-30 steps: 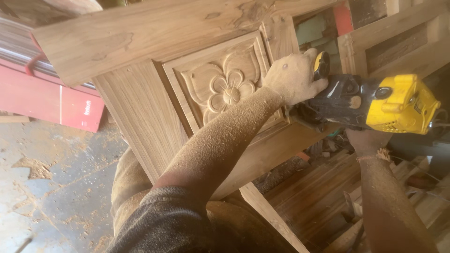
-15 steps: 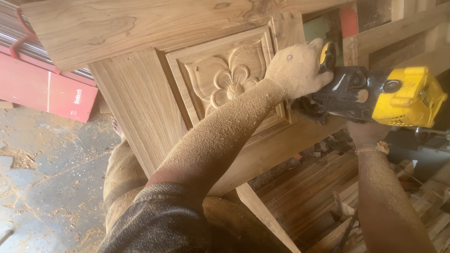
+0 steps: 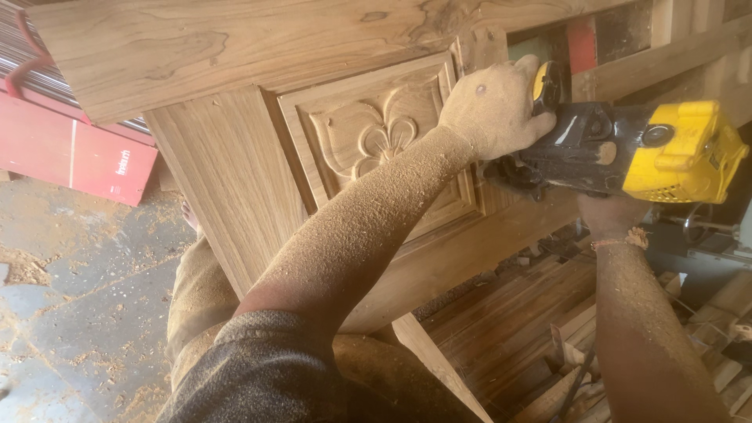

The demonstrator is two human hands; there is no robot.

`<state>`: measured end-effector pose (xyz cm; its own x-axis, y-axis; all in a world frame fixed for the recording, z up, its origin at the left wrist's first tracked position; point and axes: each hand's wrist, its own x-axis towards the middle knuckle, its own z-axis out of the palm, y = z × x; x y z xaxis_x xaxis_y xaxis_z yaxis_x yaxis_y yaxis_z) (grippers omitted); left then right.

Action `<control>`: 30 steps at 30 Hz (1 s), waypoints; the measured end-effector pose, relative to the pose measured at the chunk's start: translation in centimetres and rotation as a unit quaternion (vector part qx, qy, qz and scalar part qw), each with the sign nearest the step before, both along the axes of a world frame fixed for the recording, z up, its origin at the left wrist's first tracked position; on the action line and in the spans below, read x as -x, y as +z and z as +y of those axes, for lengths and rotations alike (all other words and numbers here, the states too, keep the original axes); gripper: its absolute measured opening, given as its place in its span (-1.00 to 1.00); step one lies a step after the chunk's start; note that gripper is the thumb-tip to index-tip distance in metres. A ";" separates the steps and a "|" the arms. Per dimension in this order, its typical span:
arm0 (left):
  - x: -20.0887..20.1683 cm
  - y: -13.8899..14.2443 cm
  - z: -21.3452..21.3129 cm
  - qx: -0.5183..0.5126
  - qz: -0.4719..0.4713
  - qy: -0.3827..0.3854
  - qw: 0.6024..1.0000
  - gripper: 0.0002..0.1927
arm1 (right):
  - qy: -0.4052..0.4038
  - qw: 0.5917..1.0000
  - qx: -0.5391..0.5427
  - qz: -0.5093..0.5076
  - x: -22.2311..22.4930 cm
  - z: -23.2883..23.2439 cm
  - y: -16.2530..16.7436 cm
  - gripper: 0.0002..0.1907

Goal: The person uses a yellow electric carving machine to shape and smooth the edges of a wooden frame with floral carvings. They move the tool along the frame's contours, generating wood shavings.

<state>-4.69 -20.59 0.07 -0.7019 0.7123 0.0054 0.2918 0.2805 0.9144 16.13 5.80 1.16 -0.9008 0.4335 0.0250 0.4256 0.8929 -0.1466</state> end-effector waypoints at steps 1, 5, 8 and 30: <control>0.2 0.0 -0.2 0.006 -0.004 -0.003 1.000 -0.56 | 0.000 0.999 -0.034 -0.009 0.2 0.0 -0.1 -0.37; 1.0 -0.3 -0.8 -0.001 -0.005 0.005 1.000 -0.54 | 0.035 0.996 -0.080 -0.012 0.8 -0.1 -0.1 -0.42; 1.9 -0.7 -1.2 -0.038 0.025 0.035 0.998 -0.55 | 0.070 0.994 -0.086 0.008 1.6 -0.6 -0.1 -0.45; 8.0 -1.2 -4.3 -0.045 0.067 0.088 0.993 -0.51 | -0.139 0.983 0.020 -0.115 10.0 -6.4 1.6 -0.50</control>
<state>-12.68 -24.91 -1.14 -0.8044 0.5704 0.1659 0.3666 0.2570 0.8942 6.14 -0.57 2.80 -0.7273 0.6601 -0.1877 0.6783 0.7331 -0.0500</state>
